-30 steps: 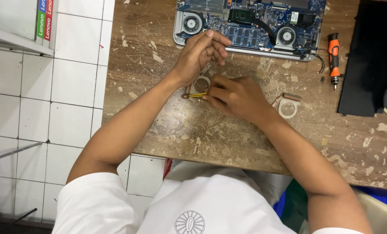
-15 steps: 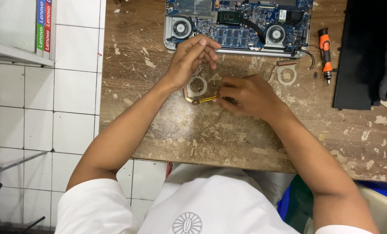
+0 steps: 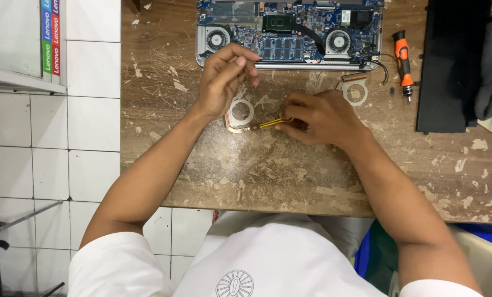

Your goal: Cleaning and maintaining a laptop's copper heat pipe and fan assembly using a small tool to scrape off residue.

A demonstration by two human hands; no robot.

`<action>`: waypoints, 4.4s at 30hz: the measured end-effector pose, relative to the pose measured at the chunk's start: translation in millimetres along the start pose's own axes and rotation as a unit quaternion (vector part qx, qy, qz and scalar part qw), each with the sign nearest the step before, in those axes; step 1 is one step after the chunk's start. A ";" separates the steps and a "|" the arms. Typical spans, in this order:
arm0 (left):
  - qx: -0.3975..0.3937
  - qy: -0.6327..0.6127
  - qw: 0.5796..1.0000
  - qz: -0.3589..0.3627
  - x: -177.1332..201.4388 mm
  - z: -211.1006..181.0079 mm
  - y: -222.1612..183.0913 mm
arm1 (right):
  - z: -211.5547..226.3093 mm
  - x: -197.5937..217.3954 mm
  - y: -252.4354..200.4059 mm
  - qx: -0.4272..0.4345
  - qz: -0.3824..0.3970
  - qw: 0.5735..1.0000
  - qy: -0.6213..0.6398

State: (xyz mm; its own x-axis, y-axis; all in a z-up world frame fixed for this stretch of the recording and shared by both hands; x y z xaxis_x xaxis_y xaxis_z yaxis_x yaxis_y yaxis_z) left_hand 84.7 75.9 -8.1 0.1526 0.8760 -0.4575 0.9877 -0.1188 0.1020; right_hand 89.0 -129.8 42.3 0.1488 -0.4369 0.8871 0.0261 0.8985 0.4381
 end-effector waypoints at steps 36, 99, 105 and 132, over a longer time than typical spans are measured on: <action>-0.088 0.614 0.779 0.090 -40.8 -27.1 -18.4 | -37.1 43.6 -30.7 -0.263 0.142 0.952 0.070; -0.055 0.611 0.786 0.071 -35.2 -7.2 -20.2 | -32.9 24.1 -27.6 -0.163 -0.002 0.986 0.038; -0.057 0.615 0.783 0.068 -34.8 -6.9 -20.5 | -32.2 28.7 -23.6 -0.178 0.009 0.982 0.063; -0.079 0.621 0.776 0.080 -38.1 -9.5 -21.1 | -41.4 36.9 -32.5 -0.241 0.042 0.959 0.147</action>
State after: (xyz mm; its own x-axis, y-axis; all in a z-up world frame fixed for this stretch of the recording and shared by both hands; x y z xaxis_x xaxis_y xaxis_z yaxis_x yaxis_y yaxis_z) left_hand 57.8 49.5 15.6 0.0241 0.6427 0.7657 0.9279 -0.2994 0.2221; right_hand 134.5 -173.4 54.9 0.4402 -0.3948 0.8064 0.4441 0.8763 0.1866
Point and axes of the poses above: each hand's wrist, its own y-axis towards the middle knuckle, its own x-axis out of the back of the hand, z = x × y, the point moved 5 cm from there along y, towards the middle knuckle, and after that the axes turned 11 degrees about x, right-handed, at the moved point
